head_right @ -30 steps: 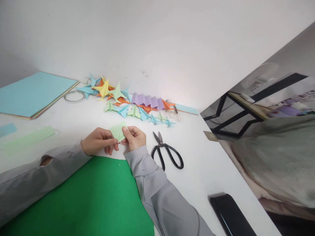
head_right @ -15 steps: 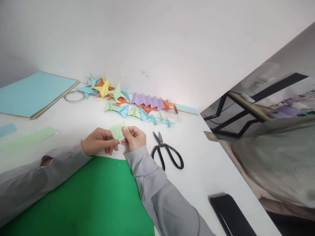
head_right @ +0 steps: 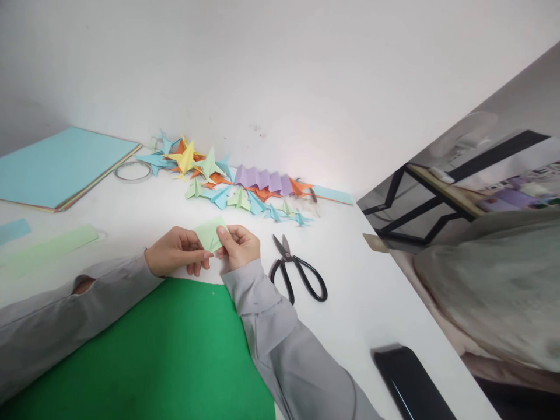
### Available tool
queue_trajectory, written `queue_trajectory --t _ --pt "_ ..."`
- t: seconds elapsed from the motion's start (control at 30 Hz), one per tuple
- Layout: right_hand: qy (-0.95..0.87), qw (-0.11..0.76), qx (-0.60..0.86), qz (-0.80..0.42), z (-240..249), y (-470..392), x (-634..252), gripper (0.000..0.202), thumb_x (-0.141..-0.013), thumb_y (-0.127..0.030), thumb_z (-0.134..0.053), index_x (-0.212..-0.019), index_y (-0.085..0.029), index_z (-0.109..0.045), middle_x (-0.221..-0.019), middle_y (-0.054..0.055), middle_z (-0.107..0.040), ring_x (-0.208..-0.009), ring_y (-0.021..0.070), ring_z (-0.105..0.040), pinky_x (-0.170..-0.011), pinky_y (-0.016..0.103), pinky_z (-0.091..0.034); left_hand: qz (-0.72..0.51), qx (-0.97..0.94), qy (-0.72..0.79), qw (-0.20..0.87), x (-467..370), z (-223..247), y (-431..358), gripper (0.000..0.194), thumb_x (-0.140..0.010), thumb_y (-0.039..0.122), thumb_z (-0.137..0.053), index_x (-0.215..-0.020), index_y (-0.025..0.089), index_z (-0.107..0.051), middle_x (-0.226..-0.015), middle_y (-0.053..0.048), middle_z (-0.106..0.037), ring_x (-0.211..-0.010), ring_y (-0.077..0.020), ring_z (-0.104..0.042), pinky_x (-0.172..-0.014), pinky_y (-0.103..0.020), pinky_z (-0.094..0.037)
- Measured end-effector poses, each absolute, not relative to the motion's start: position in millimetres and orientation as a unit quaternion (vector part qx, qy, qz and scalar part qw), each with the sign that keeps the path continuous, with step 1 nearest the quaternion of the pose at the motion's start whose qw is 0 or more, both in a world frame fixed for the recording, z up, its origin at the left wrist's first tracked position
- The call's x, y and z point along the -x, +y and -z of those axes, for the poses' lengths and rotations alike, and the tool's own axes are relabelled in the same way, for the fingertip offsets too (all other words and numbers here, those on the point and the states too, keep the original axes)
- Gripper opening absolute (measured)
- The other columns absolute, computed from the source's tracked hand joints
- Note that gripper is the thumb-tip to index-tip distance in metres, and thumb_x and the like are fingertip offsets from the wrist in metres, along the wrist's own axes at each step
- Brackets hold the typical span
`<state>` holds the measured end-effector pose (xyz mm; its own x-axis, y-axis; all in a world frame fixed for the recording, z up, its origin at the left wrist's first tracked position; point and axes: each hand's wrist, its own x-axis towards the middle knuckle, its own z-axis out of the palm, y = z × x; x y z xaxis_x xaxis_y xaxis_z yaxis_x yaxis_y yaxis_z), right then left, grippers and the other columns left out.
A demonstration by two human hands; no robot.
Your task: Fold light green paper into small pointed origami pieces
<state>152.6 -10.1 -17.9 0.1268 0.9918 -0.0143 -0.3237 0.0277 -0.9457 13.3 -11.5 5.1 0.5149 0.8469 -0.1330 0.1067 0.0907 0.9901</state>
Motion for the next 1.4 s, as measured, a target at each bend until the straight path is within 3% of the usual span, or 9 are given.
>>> queue_trajectory --t 0.17,0.5,0.93,1.4 --pt "-0.406 0.598 0.451 -0.524 17.7 -12.4 -150.9 0.029 -0.057 -0.039 -0.073 -0.062 -0.014 -0.06 -0.037 -0.004 -0.054 -0.03 0.0071 -0.046 -0.031 0.018 -0.033 -0.306 -0.604 0.405 0.615 -16.3 -5.5 -12.5 0.022 -0.059 0.028 -0.07 -0.066 0.009 -0.062 -0.047 0.001 -0.057 -0.038 -0.0082 -0.052 -0.037 -0.019 -0.041" --pt "-0.436 0.584 0.465 -0.503 9.5 -17.9 -148.1 0.03 -0.057 -0.04 -0.072 -0.057 -0.016 -0.055 -0.037 -0.005 -0.05 -0.032 0.0059 -0.041 -0.034 0.019 -0.03 -0.315 -0.603 0.414 0.605 -15.5 -4.9 -10.6 0.025 -0.068 0.031 -0.062 -0.058 0.008 -0.061 -0.042 -0.001 -0.057 -0.035 -0.0089 -0.051 -0.036 -0.019 -0.04" --pt "-0.441 0.584 0.44 -0.521 8.2 -20.3 -148.0 0.026 -0.053 -0.032 -0.076 -0.057 -0.015 -0.056 -0.041 -0.005 -0.053 -0.034 0.0058 -0.042 -0.035 0.019 -0.031 -0.312 -0.597 0.414 0.613 -12.8 -5.2 -8.5 0.028 -0.064 0.035 -0.065 -0.055 0.008 -0.062 -0.04 -0.002 -0.056 -0.035 -0.0095 -0.051 -0.037 -0.019 -0.04" --pt "-0.414 0.576 0.456 -0.538 10.8 -18.4 -150.0 0.028 -0.051 -0.036 -0.076 -0.052 -0.016 -0.057 -0.037 -0.004 -0.052 -0.033 0.0065 -0.043 -0.034 0.019 -0.031 -0.308 -0.596 0.408 0.62 -12.3 -3.9 -8.5 0.03 -0.062 0.038 -0.066 -0.057 0.008 -0.062 -0.042 -0.002 -0.057 -0.035 -0.0091 -0.05 -0.036 -0.019 -0.04"
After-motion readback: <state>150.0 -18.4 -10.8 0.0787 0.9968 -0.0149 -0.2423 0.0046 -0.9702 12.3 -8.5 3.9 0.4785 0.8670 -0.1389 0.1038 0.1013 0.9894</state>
